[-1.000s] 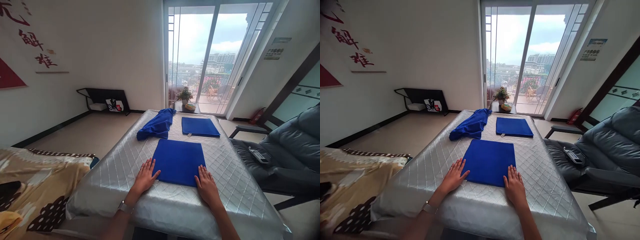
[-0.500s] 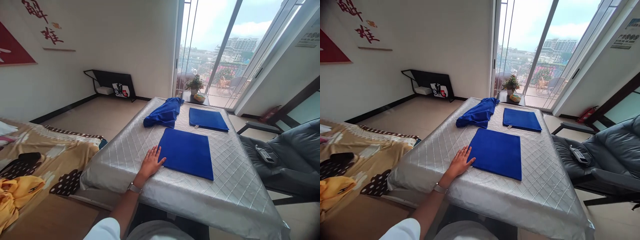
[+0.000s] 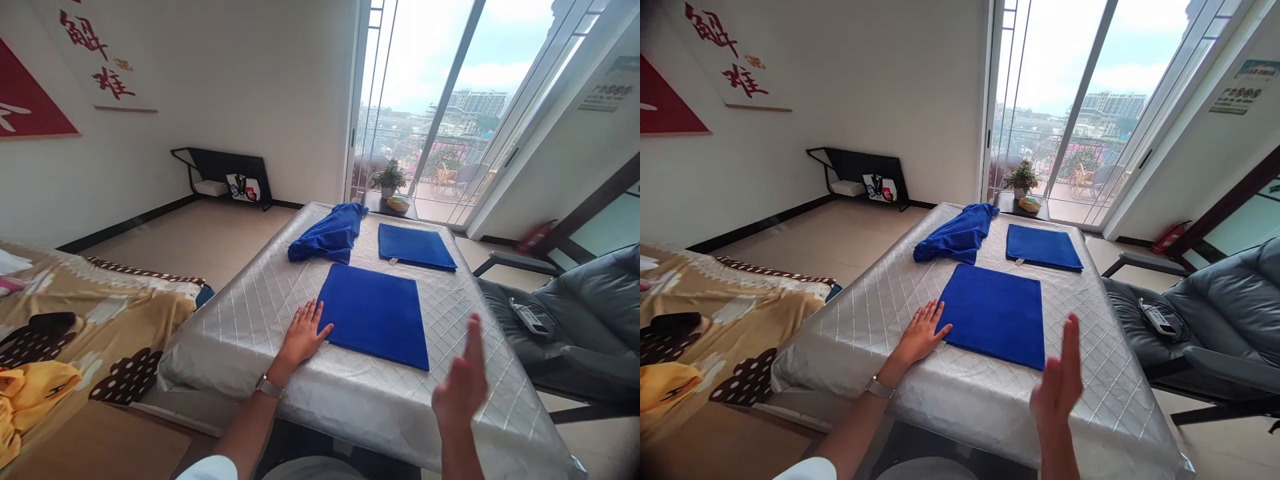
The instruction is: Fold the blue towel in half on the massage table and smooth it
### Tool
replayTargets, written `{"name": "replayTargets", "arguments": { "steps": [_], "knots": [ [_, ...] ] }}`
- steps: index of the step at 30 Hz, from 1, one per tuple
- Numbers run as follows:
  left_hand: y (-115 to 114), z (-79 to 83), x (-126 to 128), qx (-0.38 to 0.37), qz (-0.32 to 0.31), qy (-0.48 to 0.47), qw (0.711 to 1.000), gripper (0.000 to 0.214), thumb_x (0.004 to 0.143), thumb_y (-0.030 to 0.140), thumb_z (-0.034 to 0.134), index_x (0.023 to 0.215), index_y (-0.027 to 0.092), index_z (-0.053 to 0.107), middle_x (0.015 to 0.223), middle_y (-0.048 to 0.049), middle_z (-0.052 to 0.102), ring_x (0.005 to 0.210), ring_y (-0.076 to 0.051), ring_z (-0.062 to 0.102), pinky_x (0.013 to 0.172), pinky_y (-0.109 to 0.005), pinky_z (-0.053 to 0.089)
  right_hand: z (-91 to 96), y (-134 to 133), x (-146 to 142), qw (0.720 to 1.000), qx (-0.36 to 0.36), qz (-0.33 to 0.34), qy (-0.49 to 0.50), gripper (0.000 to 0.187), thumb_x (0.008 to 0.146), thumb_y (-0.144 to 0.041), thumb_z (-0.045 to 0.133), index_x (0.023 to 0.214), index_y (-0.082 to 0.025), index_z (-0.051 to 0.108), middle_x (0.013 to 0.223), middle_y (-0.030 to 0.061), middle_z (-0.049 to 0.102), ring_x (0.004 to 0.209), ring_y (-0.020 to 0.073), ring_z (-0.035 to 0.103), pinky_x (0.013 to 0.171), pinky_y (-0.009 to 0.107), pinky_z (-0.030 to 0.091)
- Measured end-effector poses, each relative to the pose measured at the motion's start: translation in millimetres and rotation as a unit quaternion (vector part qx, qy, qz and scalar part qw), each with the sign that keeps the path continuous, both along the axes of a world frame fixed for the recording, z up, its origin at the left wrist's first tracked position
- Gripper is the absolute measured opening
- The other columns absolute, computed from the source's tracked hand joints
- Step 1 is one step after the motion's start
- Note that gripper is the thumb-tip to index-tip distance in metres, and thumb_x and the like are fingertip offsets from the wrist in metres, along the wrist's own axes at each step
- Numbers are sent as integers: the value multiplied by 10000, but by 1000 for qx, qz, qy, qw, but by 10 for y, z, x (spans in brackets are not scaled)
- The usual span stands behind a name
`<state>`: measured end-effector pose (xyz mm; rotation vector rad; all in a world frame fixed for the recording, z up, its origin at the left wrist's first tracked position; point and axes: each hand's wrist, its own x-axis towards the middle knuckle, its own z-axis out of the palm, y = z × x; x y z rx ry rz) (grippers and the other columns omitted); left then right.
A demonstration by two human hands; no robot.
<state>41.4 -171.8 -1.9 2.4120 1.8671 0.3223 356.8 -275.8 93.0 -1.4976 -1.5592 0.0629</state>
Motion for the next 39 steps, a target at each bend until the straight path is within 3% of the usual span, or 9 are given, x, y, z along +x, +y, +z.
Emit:
{"name": "replayTargets", "arguments": {
  "steps": [4, 8, 11, 14, 17, 19, 24, 32, 39],
  "knots": [
    [6, -24, -45, -10, 3, 13, 1000, 826, 995, 683, 209, 1614, 136, 193, 1668, -116, 210, 1542, -266, 181, 1255, -456, 142, -422, 341, -122, 985, -128, -27, -109, 687, 1039, -502, 151, 1589, -111, 284, 1639, 138, 309, 1533, 247, 211, 1242, 478, 215],
    [76, 13, 35, -4, 0, 25, 1000, 866, 980, 711, 208, 1610, 118, 205, 1657, -131, 239, 1540, -300, 179, 1248, -497, 163, -745, 444, -58, 928, -299, -49, -215, 712, 1035, -479, 153, 1570, -34, 299, 1651, 142, 245, 1541, 231, 179, 1257, 422, 137],
    [123, 150, 427, 5, -51, 24, 998, 875, 988, 706, 169, 1592, 80, 253, 1657, -151, 220, 1542, -285, 173, 1251, -471, 169, -796, 410, -45, 910, -331, -54, -244, 691, 1037, -468, 174, 1593, -63, 239, 1668, 112, 185, 1546, 216, 150, 1260, 407, 84],
    [116, 288, 1048, 6, -169, 18, 985, 843, 1004, 683, 143, 1575, 84, 305, 1656, -141, 217, 1544, -243, 173, 1257, -425, 158, -763, 391, -68, 904, -336, -56, -258, 685, 1039, -460, 169, 1599, -66, 212, 1672, 112, 164, 1549, 219, 132, 1256, 411, 78],
    [98, 318, 1564, 27, -278, 2, 960, 783, 1027, 642, 139, 1572, 109, 318, 1649, -120, 255, 1542, -215, 184, 1263, -417, 145, -731, 405, -71, 895, -355, -53, -264, 661, 1038, -417, 178, 1601, -70, 197, 1677, 110, 144, 1553, 222, 103, 1255, 429, 82],
    [106, 287, 1706, 45, -315, -6, 948, 748, 1039, 617, 150, 1571, 120, 320, 1639, -110, 290, 1538, -208, 195, 1264, -415, 148, -719, 418, -55, 886, -372, -48, -271, 643, 1036, -385, 190, 1604, -83, 191, 1682, 98, 131, 1555, 218, 91, 1255, 429, 86],
    [171, 198, 1325, 26, -303, -11, 952, 745, 1034, 635, 165, 1591, 153, 270, 1646, -83, 280, 1539, -201, 192, 1257, -407, 170, -725, 412, -11, 884, -368, -41, -287, 679, 1037, -467, 203, 1608, -102, 176, 1684, 79, 124, 1553, 217, 106, 1256, 413, 86],
    [62, 44, 123, -30, -71, 28, 997, 776, 1017, 663, 191, 1619, 173, 165, 1675, -94, 160, 1550, -272, 124, 1251, -484, 164, -793, 397, 0, 894, -349, -50, -277, 690, 1035, -496, 197, 1607, -111, 192, 1683, 67, 131, 1553, 217, 107, 1260, 416, 59],
    [-52, 20, 71, -15, -36, 17, 999, 883, 969, 740, 246, 1617, 144, 175, 1682, -101, 139, 1551, -292, 112, 1259, -471, 165, -817, 376, 27, 887, -351, -55, -296, 705, 1030, -508, 180, 1607, -103, 183, 1681, 69, 133, 1550, 214, 129, 1260, 425, 87]
  ]
}}
